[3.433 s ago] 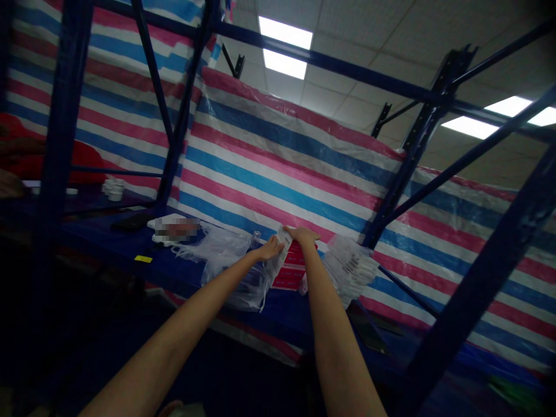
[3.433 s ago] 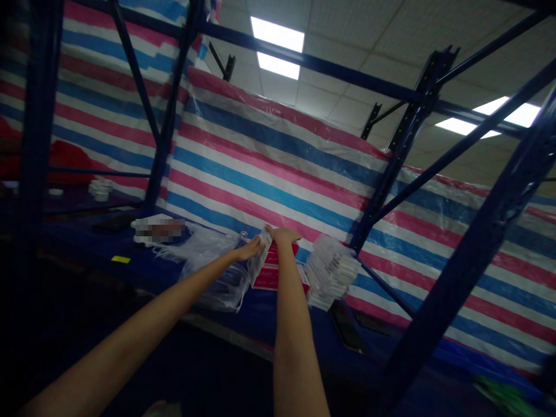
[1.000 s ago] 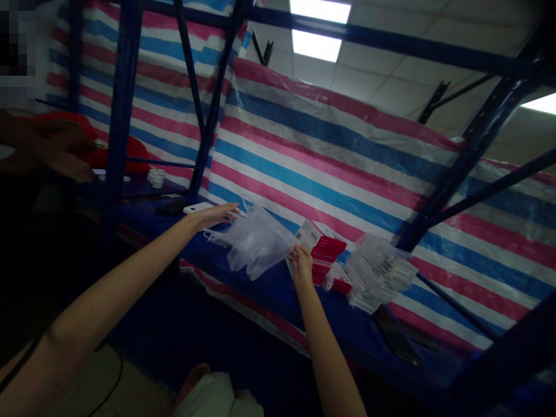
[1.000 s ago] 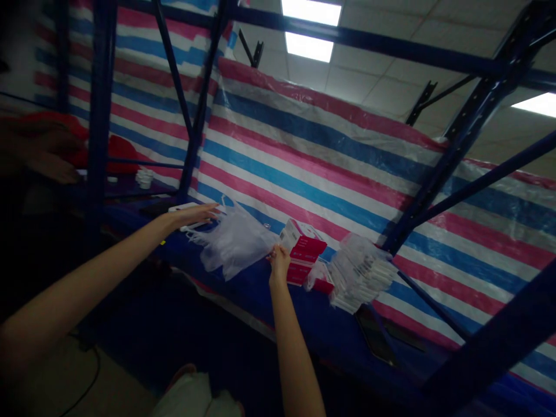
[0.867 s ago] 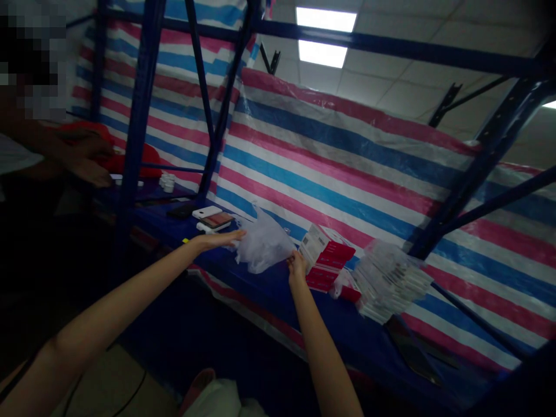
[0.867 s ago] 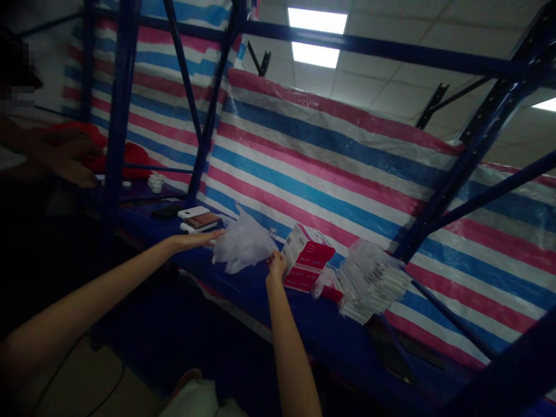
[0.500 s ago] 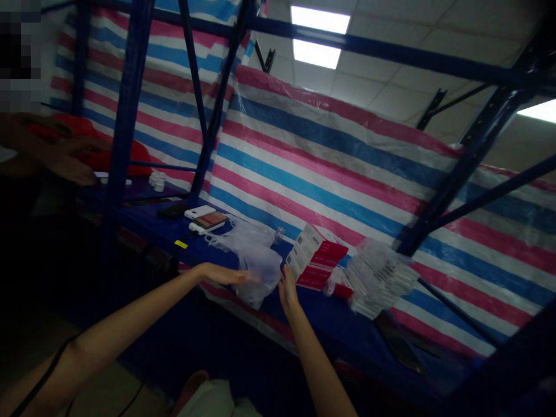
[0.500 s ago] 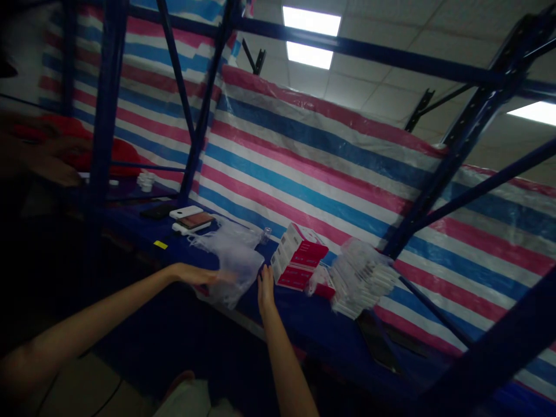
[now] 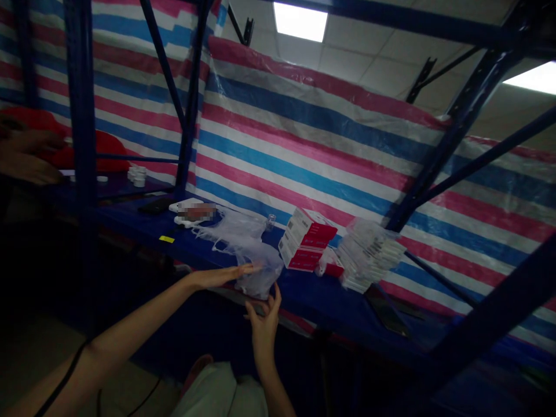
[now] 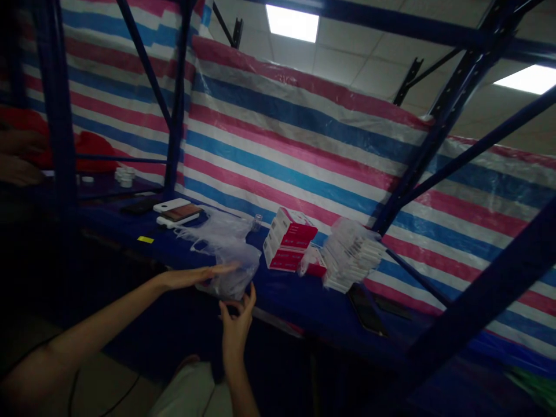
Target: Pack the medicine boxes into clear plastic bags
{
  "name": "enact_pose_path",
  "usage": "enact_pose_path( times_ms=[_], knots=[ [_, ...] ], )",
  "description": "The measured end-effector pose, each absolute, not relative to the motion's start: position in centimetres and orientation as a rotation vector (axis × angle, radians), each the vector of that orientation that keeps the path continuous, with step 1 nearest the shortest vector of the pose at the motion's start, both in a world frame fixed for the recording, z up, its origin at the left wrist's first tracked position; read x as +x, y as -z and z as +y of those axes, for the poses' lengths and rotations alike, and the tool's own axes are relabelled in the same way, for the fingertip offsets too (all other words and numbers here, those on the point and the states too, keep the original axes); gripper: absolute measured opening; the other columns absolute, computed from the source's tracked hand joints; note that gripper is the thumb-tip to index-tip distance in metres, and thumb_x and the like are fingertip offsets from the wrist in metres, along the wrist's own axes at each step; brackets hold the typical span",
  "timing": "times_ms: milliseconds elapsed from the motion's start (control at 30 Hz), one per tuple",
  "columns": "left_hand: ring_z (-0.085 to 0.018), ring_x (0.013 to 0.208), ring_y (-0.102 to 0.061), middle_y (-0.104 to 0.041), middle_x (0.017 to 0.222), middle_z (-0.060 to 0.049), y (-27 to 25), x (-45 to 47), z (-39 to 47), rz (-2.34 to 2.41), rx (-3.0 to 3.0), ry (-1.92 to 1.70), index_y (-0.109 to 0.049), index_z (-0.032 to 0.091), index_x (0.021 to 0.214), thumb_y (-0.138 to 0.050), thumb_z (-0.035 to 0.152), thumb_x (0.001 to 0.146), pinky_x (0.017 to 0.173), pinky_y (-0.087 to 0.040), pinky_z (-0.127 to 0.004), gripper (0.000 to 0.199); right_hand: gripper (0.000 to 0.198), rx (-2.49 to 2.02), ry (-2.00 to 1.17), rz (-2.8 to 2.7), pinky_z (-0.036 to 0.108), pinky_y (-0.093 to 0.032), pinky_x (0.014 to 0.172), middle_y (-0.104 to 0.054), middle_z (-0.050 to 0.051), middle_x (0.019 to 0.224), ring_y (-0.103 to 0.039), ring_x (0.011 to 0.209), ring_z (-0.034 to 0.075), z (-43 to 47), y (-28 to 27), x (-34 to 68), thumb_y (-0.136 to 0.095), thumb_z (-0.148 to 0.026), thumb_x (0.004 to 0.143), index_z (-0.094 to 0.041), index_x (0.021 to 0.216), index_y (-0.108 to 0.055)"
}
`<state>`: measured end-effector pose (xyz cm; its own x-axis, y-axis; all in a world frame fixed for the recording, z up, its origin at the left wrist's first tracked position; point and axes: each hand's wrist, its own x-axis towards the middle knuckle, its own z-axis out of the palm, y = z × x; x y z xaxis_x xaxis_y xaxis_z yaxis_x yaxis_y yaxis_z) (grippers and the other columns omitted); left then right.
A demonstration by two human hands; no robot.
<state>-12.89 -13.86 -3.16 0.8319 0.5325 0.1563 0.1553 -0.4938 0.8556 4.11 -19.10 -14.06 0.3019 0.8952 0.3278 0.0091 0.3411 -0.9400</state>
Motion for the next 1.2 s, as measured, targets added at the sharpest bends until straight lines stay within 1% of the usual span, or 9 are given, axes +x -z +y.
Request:
enact_pose_path(
  times_ms=[67, 167, 267, 367, 500, 667, 867, 1033, 1200],
  knots=[
    [-0.023, 0.134, -0.013, -0.018, 0.146, -0.004, 3.8, -12.6, -14.5, 0.527, 2.134, -0.568, -0.033, 0.026, 0.134, -0.042, 0.054, 0.083, 0.109, -0.010, -0.040, 0.059, 0.080, -1.002, -0.812, -1.039, 0.024, -0.051, 0.052, -0.053, 0.009, 0.114, -0.061, 0.079, 0.017, -18.4, 12.9, 3.7, -0.063, -0.032, 0.068, -0.026, 0.132, -0.017],
    [-0.026, 0.130, -0.026, -0.032, 0.141, -0.006, 5.1, -11.7, -15.0, 0.730, 2.244, -0.725, -0.046, 0.026, 0.127, -0.062, 0.044, 0.073, 0.106, -0.019, -0.041, 0.059, 0.056, -1.008, -0.747, -1.071, 0.026, -0.052, 0.060, -0.059, 0.008, 0.103, -0.062, 0.076, 0.017, -18.0, 11.5, 4.3, -0.055, -0.037, 0.076, -0.022, 0.125, -0.033],
    [-0.024, 0.119, -0.042, -0.052, 0.125, -0.006, 5.4, -11.1, -14.7, 0.814, 2.257, -0.916, -0.062, 0.023, 0.108, -0.054, 0.037, 0.079, 0.104, -0.025, -0.039, 0.033, 0.042, -1.090, -0.611, -1.206, 0.027, -0.051, 0.063, -0.064, 0.006, 0.091, -0.062, 0.067, 0.016, -18.3, 10.8, 5.4, -0.054, -0.040, 0.077, -0.020, 0.114, -0.051],
    [-0.022, 0.102, -0.054, -0.064, 0.103, -0.007, 4.6, -11.4, -13.9, 0.725, 2.097, -1.029, -0.066, 0.017, 0.093, -0.046, 0.039, 0.084, 0.095, -0.036, -0.036, 0.031, 0.037, -1.159, -0.447, -1.354, 0.028, -0.049, 0.061, -0.067, 0.004, 0.081, -0.060, 0.057, 0.016, -18.6, 10.5, 6.9, -0.057, -0.038, 0.076, -0.021, 0.108, -0.060],
    [-0.020, 0.077, -0.061, -0.068, 0.077, -0.006, 3.0, -13.3, -12.9, 0.663, 1.710, -1.247, -0.064, 0.014, 0.073, -0.050, 0.044, 0.080, 0.080, -0.045, -0.032, 0.034, 0.028, -1.146, -0.273, -1.421, 0.029, -0.048, 0.060, -0.068, 0.005, 0.085, -0.059, 0.055, 0.016, -18.7, 10.1, 10.0, -0.054, -0.035, 0.079, -0.022, 0.101, -0.066],
    [-0.014, 0.053, -0.056, -0.059, 0.051, 0.000, 0.2, -15.2, -12.4, 0.533, 1.224, -1.592, -0.058, 0.015, 0.070, -0.055, 0.029, 0.075, 0.066, -0.048, -0.027, 0.015, 0.024, -1.085, -0.020, -1.625, 0.029, -0.046, 0.065, -0.069, 0.004, 0.078, -0.062, 0.063, 0.017, -19.0, 8.0, 13.6, -0.051, -0.033, 0.083, -0.024, 0.098, -0.067],
    [-0.011, 0.059, -0.058, -0.059, 0.057, 0.001, -5.1, -14.2, -12.6, 0.341, 0.985, -1.688, -0.057, 0.014, 0.073, -0.042, 0.019, 0.082, 0.072, -0.050, -0.027, 0.018, 0.035, -1.165, 0.332, -1.842, 0.026, -0.036, 0.057, -0.062, 0.004, 0.060, -0.053, 0.051, 0.014, -19.1, 2.7, 14.0, -0.044, -0.044, 0.085, -0.020, 0.067, -0.063],
    [-0.018, 0.101, -0.056, -0.062, 0.099, -0.006, -7.4, -14.4, -10.7, 0.315, 1.179, -1.655, -0.055, 0.014, 0.105, -0.037, 0.031, 0.088, 0.092, -0.041, -0.034, 0.030, 0.045, -1.223, 0.171, -1.716, 0.024, -0.030, 0.049, -0.048, -0.002, 0.045, -0.044, 0.042, 0.012, -16.8, -0.4, 12.5, -0.027, -0.048, 0.089, -0.020, 0.062, -0.050],
    [-0.024, 0.128, -0.029, -0.036, 0.137, -0.008, -3.2, -16.2, -10.6, 0.650, 1.662, -1.270, -0.020, 0.021, 0.137, -0.056, 0.041, 0.078, 0.106, -0.023, -0.038, 0.073, 0.041, -1.190, -0.093, -1.689, 0.024, -0.032, 0.049, -0.051, -0.002, 0.046, -0.048, 0.044, 0.013, -13.0, 0.0, 11.0, -0.030, -0.051, 0.086, -0.021, 0.064, -0.047]
  ],
)
